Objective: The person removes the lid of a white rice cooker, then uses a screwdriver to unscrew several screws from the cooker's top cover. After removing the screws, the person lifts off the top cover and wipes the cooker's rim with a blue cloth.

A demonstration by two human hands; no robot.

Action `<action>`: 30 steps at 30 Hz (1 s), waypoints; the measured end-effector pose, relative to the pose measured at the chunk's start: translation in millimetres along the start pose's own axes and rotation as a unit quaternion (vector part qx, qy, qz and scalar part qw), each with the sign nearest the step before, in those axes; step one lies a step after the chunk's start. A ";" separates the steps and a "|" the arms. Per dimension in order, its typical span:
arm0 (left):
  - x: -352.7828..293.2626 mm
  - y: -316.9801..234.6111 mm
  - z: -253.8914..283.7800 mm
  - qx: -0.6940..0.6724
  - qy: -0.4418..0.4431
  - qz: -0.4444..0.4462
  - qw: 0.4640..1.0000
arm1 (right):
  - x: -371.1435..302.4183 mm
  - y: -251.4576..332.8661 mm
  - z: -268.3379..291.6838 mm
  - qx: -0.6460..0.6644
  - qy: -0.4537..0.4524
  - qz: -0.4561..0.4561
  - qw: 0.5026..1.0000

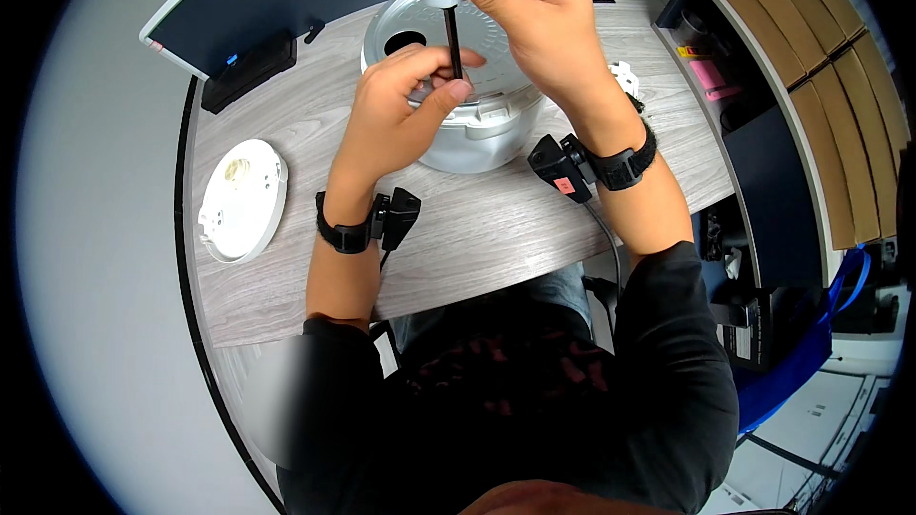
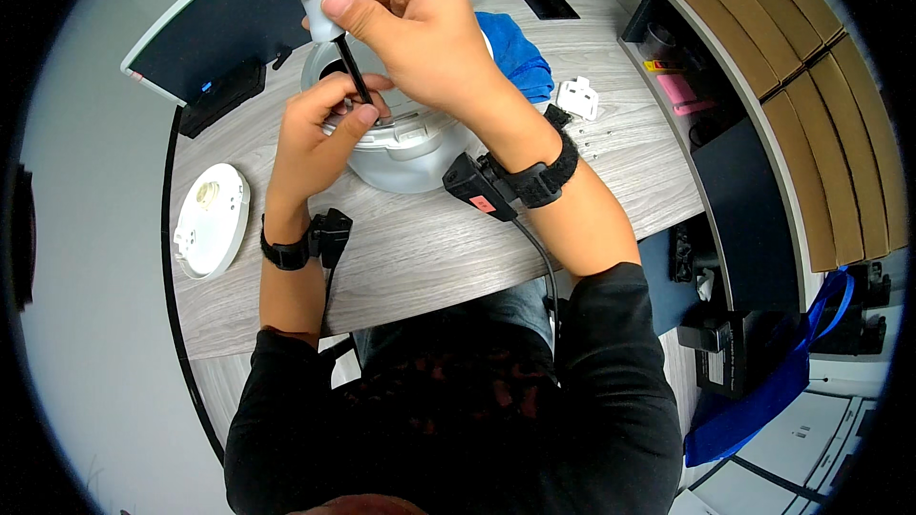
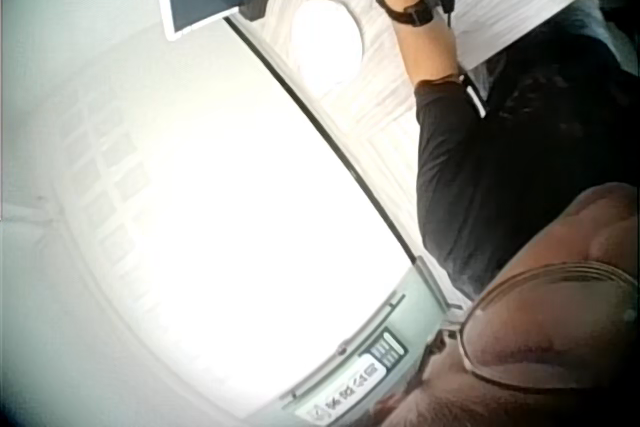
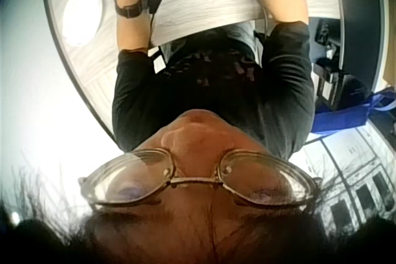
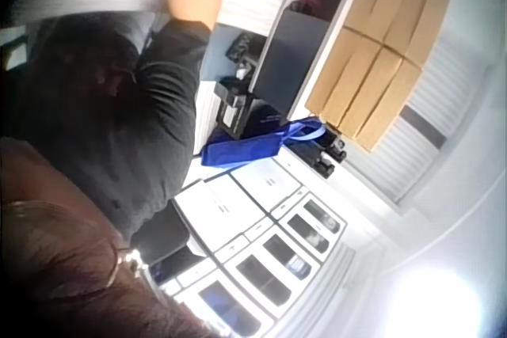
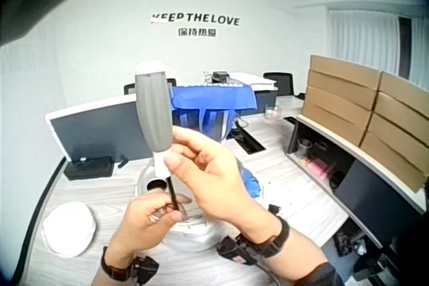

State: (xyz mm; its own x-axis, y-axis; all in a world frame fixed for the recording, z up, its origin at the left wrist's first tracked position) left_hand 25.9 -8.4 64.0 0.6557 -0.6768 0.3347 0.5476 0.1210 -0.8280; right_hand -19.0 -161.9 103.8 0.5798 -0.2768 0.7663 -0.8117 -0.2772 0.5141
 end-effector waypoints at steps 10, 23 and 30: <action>-0.9 3.0 -3.9 0.020 -0.021 -0.002 1.000 | -2.2 0.9 3.1 -0.149 0.038 -0.015 0.988; 1.2 1.5 8.5 0.070 0.032 -0.085 0.993 | 1.5 13.9 -3.1 -0.189 0.028 -0.002 0.982; -0.2 3.1 7.8 0.063 0.011 -0.070 0.996 | 7.7 25.8 -9.7 -0.280 0.089 -0.065 0.954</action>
State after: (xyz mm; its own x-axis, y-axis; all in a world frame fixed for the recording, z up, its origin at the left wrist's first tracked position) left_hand 31.5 -2.2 64.9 0.5576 -0.7087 0.4323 0.6945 0.1129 -0.7106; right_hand -36.1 -162.3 126.7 0.6970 -0.0988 0.7102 -0.6733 0.2503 0.6957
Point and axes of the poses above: each hand's wrist, its own x-axis towards the middle knuckle, its own z-axis out of the back of the hand, y = z × x, the point moved 2 cm from there along x, towards the middle knuckle, and after that the axes turned 15 degrees about z, right-handed, at the moved point
